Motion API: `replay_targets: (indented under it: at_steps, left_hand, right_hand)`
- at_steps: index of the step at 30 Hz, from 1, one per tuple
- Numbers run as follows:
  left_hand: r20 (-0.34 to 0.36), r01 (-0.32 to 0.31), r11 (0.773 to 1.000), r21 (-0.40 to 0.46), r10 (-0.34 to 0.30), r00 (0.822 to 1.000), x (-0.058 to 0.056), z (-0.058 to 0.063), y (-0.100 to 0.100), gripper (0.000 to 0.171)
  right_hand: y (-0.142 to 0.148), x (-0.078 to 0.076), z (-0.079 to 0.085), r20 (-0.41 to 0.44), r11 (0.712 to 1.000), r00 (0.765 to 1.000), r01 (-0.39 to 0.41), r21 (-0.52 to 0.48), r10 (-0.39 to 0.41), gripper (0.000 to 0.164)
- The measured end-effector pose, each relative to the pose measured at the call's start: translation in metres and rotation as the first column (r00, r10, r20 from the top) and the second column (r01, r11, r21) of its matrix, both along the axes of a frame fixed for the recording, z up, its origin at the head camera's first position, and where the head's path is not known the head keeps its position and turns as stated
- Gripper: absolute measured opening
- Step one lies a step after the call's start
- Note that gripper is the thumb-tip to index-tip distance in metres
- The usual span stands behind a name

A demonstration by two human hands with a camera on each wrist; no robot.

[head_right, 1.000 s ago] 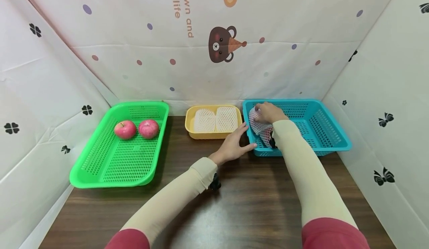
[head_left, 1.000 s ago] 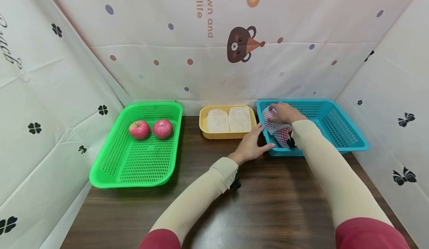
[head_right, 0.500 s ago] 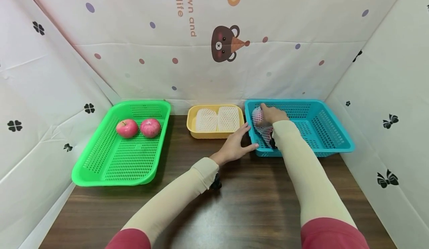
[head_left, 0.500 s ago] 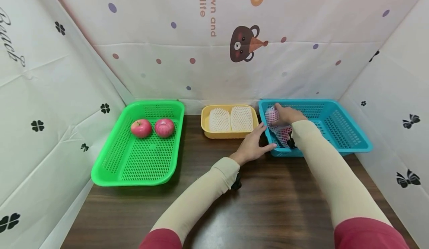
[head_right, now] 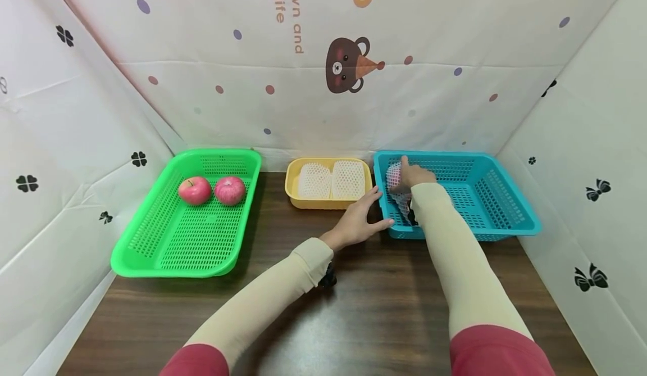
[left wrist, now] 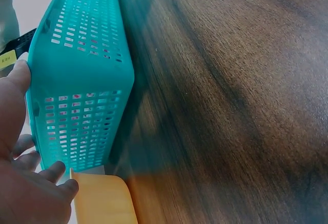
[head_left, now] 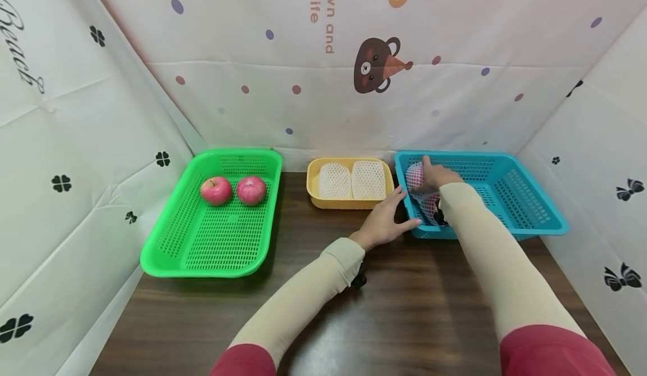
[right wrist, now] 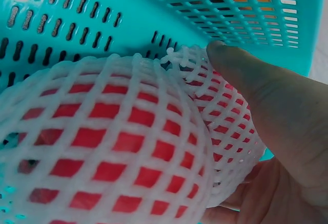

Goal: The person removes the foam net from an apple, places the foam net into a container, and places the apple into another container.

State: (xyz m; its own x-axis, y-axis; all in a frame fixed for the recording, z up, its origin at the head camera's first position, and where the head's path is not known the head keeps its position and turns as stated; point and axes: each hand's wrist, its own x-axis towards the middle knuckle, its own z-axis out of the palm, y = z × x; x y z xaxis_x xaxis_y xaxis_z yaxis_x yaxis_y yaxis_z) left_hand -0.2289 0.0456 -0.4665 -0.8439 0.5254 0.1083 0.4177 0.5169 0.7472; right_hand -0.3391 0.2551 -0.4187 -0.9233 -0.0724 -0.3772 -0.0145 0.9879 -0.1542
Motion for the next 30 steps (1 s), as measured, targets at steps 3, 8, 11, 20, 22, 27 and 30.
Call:
replay_targets:
  at_steps: [3,8,11,20,22,27,30]
  left_hand:
    - [0.001,0.001,1.0,-0.006,-0.001,1.0,0.0,0.0001,-0.0001,0.079]
    - [0.01,0.005,1.0,-0.003,-0.005,1.0,0.0004,0.0002,0.0,0.08]
    - [0.014,0.004,1.0,0.001,-0.004,1.0,0.0007,0.0008,-0.0003,0.08]
    - [0.019,-0.003,1.0,-0.001,0.003,1.0,0.0017,0.0034,-0.002,0.08]
    - [0.015,-0.005,1.0,-0.001,0.005,1.0,0.0013,0.0032,-0.002,0.08]
    - [0.014,0.002,1.0,-0.005,-0.002,1.0,0.0002,0.0022,-0.0022,0.08]
    - [0.016,0.008,1.0,-0.003,-0.008,1.0,0.0001,0.0019,-0.0023,0.081]
  right_hand:
    - [-0.0002,-0.0007,0.0,0.005,1.0,1.0,0.016,-0.004,-0.016,0.109]
    - [-0.0008,-0.0025,0.0003,0.03,1.0,0.999,0.021,-0.013,-0.02,0.109]
    - [0.0003,-0.0036,0.0004,0.046,1.0,0.999,0.013,-0.024,-0.012,0.109]
    - [0.0001,-0.0064,0.0008,0.061,0.999,0.998,0.01,-0.045,-0.007,0.11]
    - [-0.0001,-0.0058,0.0009,0.063,0.999,0.998,0.012,-0.045,-0.009,0.111]
    - [0.0006,-0.0047,0.0,0.071,0.998,0.997,0.029,-0.057,-0.025,0.112]
    - [0.0005,-0.0054,-0.001,0.077,0.997,0.996,0.045,-0.063,-0.04,0.112]
